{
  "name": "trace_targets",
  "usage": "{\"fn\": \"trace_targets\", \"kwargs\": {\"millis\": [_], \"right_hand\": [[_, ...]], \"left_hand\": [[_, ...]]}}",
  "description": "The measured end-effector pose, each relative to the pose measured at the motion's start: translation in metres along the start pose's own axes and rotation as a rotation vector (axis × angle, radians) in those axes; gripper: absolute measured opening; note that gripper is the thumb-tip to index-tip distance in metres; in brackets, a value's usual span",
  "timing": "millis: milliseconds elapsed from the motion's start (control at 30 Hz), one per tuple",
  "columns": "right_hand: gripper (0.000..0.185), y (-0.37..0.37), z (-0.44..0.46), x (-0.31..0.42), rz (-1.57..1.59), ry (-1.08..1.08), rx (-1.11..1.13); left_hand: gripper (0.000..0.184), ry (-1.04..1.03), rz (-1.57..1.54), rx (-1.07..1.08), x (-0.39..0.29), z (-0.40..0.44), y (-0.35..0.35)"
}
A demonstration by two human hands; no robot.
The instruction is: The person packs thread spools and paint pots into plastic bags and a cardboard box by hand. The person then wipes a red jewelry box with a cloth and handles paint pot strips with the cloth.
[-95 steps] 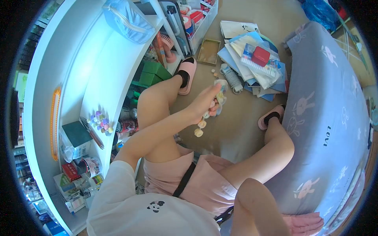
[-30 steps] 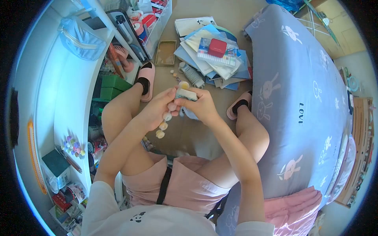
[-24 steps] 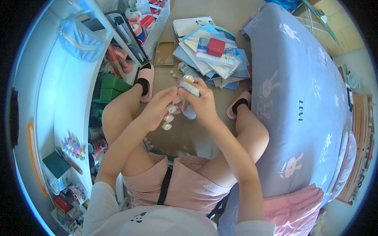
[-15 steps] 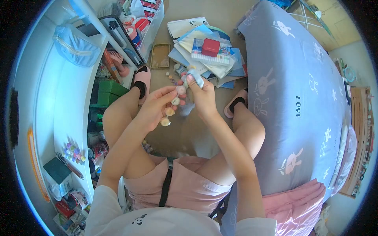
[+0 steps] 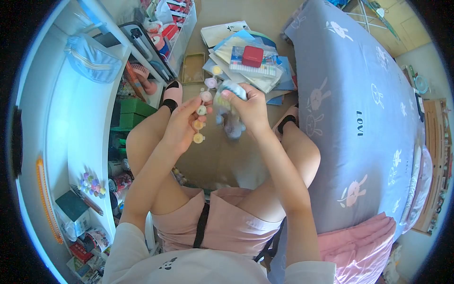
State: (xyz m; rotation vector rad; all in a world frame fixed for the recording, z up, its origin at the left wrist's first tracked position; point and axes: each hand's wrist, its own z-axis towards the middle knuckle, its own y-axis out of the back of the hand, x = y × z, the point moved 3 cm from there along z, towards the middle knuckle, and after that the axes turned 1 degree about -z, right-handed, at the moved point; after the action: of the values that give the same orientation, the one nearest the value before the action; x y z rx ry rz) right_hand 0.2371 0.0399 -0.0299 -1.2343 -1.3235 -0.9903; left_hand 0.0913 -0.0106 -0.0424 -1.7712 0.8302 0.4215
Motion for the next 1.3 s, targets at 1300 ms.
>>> {"fn": "trace_targets", "kwargs": {"millis": [1300], "right_hand": [[0.021, -0.018, -0.015, -0.013, -0.305, 0.262, 0.047]], "left_hand": [[0.018, 0.061, 0.297, 0.051, 0.007, -0.006, 0.006]]}}
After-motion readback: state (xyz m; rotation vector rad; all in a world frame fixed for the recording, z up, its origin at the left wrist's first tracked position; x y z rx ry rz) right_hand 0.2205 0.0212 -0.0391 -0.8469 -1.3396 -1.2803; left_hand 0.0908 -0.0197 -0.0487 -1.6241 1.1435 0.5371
